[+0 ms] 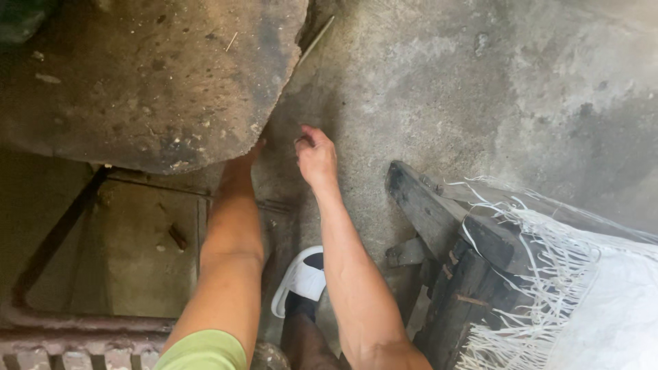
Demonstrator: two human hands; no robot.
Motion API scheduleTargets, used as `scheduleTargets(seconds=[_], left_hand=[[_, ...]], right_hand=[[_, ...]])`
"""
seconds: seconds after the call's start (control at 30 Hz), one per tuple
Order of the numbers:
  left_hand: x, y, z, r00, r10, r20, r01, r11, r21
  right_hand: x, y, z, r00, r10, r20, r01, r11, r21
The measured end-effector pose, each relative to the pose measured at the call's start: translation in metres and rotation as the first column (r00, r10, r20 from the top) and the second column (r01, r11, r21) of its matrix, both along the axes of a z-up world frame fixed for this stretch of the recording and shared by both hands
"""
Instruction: The person cuts sheets of pork fat into small cubes on a round wooden chopping block using a large knife. They repeatedly slice the fat into strips and then dice them, accumulating the cubes on a white sheet beside the block.
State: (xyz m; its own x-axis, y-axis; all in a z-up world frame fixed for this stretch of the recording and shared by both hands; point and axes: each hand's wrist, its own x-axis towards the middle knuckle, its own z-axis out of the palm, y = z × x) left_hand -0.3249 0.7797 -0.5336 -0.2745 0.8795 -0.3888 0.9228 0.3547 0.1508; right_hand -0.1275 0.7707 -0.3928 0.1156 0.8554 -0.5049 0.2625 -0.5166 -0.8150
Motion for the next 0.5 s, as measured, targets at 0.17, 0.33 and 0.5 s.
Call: scheduleTargets(seconds=[0.17, 0.33, 0.5], left_hand=[[0.047, -0.022, 0.002, 0.999, -0.031, -0.029, 0.026, 0.987, -0.158], [0.068, -0.007, 0.008, 0.997, -0.068, -0.044, 0.056, 0.971, -0.234], [0.061, -0.018, 0.020, 0.908, 0.246, 0.338, -0.124, 0.930, -0.345]], right_hand=[[0.008, -0.011, -0.016, 0.992, 0.046, 0.117, -0.055, 0.995, 0.077], [0.005, -0.007, -0.003, 0.994, -0.062, -0.093, 0.039, 0.972, -0.233], [0.006, -0.016, 0.000, 0.950, -0.192, -0.246, 0.111, 0.945, -0.307]])
